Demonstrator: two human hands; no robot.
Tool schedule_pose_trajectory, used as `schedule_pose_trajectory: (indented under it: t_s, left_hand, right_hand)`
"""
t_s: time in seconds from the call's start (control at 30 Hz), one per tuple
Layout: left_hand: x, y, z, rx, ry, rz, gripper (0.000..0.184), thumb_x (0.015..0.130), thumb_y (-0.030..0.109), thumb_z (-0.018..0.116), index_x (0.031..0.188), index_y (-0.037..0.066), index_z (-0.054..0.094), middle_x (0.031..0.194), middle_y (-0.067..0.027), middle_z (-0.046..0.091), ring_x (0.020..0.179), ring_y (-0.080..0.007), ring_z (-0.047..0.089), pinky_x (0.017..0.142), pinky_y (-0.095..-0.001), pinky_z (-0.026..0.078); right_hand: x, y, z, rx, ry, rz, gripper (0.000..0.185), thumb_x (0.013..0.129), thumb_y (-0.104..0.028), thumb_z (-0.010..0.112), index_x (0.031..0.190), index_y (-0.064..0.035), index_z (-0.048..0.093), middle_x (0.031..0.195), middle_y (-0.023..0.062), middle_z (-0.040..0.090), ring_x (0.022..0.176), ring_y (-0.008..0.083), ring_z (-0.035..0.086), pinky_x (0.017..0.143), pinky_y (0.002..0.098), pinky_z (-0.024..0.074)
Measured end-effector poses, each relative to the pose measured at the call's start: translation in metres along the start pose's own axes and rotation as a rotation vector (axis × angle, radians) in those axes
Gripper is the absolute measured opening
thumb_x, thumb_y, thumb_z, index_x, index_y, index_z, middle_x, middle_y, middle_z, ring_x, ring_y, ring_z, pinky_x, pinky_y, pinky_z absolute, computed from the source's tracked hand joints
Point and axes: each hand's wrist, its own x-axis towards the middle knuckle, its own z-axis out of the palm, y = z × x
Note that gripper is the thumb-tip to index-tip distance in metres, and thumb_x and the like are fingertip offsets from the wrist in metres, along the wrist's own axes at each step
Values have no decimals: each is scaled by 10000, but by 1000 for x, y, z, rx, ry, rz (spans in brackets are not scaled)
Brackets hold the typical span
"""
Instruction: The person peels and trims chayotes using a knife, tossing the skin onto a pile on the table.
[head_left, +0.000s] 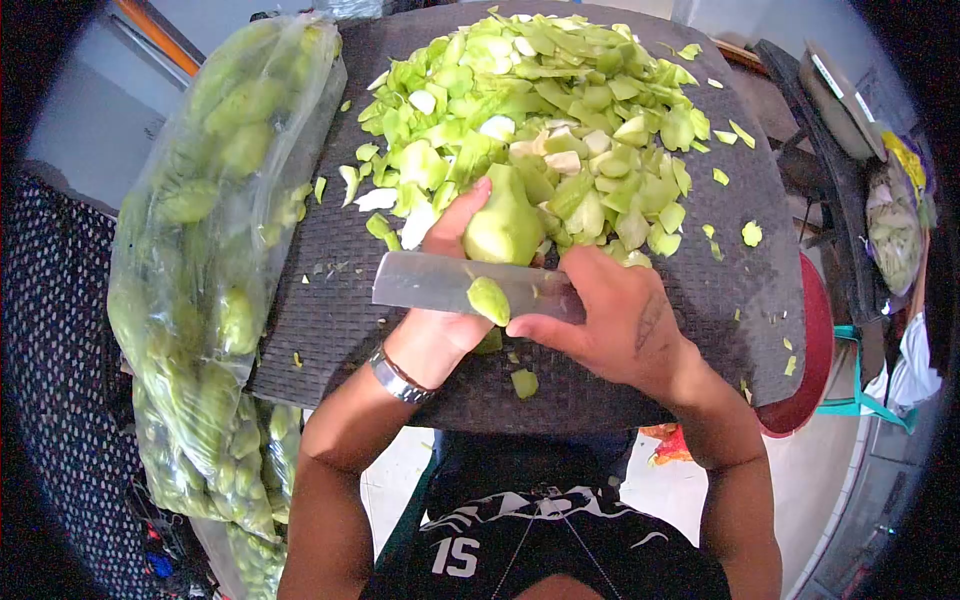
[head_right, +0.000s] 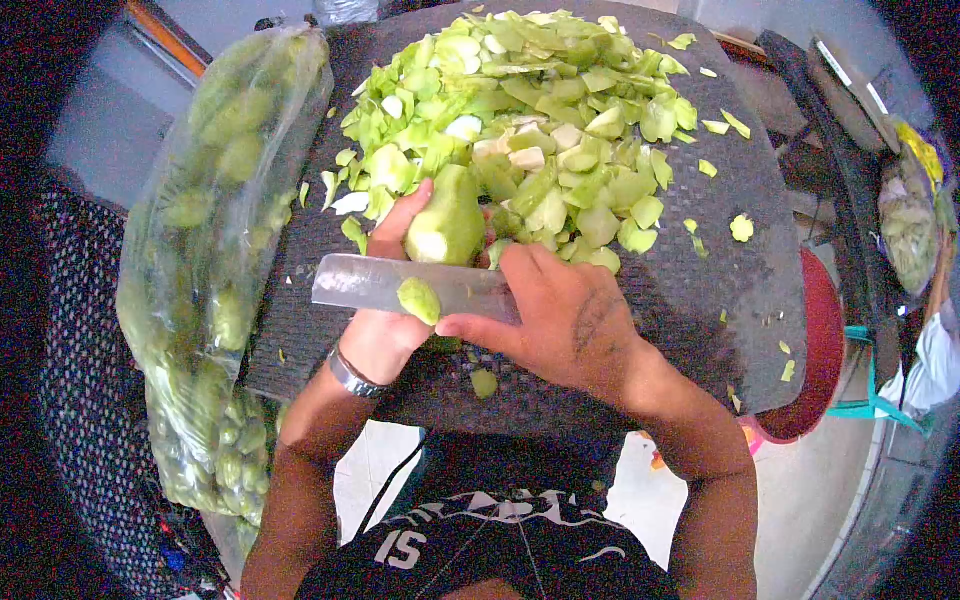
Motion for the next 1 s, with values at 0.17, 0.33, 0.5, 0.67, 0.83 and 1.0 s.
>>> schedule_pose_trajectory:
  t_s: [0.17, 0.33, 0.5, 0.67, 0.83, 1.0]
  left_hand:
    - [1, -7, 5, -29, 16, 13, 444, 982, 446, 610, 1259, 99, 638, 1069, -118, 728, 934, -262, 706, 851, -422, 572]
    - [-7, -4, 14, -22, 25, 24, 450, 978, 451, 614, 1256, 98, 632, 1067, -114, 724, 949, -261, 702, 866, -427, 566]
    - [-1, -7, 2, -80, 8, -37, 437, 984, 441, 603, 1249, 95, 634, 1071, -120, 720, 950, -274, 699, 870, -438, 565]
    - [-1, -6, 0, -72, 17, -57, 437, 989, 437, 591, 1247, 88, 638, 1088, -132, 719, 958, -294, 696, 893, -455, 561]
    - [3, -6, -7, -18, 14, -70, 432, 999, 430, 575, 1268, 99, 636, 1150, -139, 715, 1021, -294, 692, 953, -469, 546]
    - [1, -9, -6, -105, -49, -77, 437, 1007, 424, 563, 1304, 110, 625, 1203, -128, 707, 1086, -296, 682, 1013, -483, 525]
  right_hand:
    - [-1, 5, 7, -48, 18, -9, 659, 851, -676, 682, 985, -39, 584, 845, 172, 653, 720, 398, 686, 622, 498, 551]
    - [-1, 5, 10, -58, 55, -79, 617, 828, -615, 745, 917, -33, 557, 789, 151, 619, 667, 371, 662, 586, 464, 530]
    - [-2, 4, 11, -95, 40, -69, 651, 831, -654, 712, 978, -35, 576, 816, 150, 630, 686, 376, 676, 594, 475, 544]
    - [-1, 3, 11, -127, 112, -110, 598, 790, -585, 796, 873, -47, 549, 753, 121, 595, 615, 345, 647, 534, 430, 515]
    - [0, 1, 9, -91, 130, -104, 595, 774, -567, 816, 875, -44, 551, 752, 119, 586, 616, 337, 650, 534, 416, 522]
    - [0, 4, 12, -94, 147, -136, 599, 769, -567, 817, 876, -40, 554, 760, 112, 577, 618, 330, 646, 536, 410, 523]
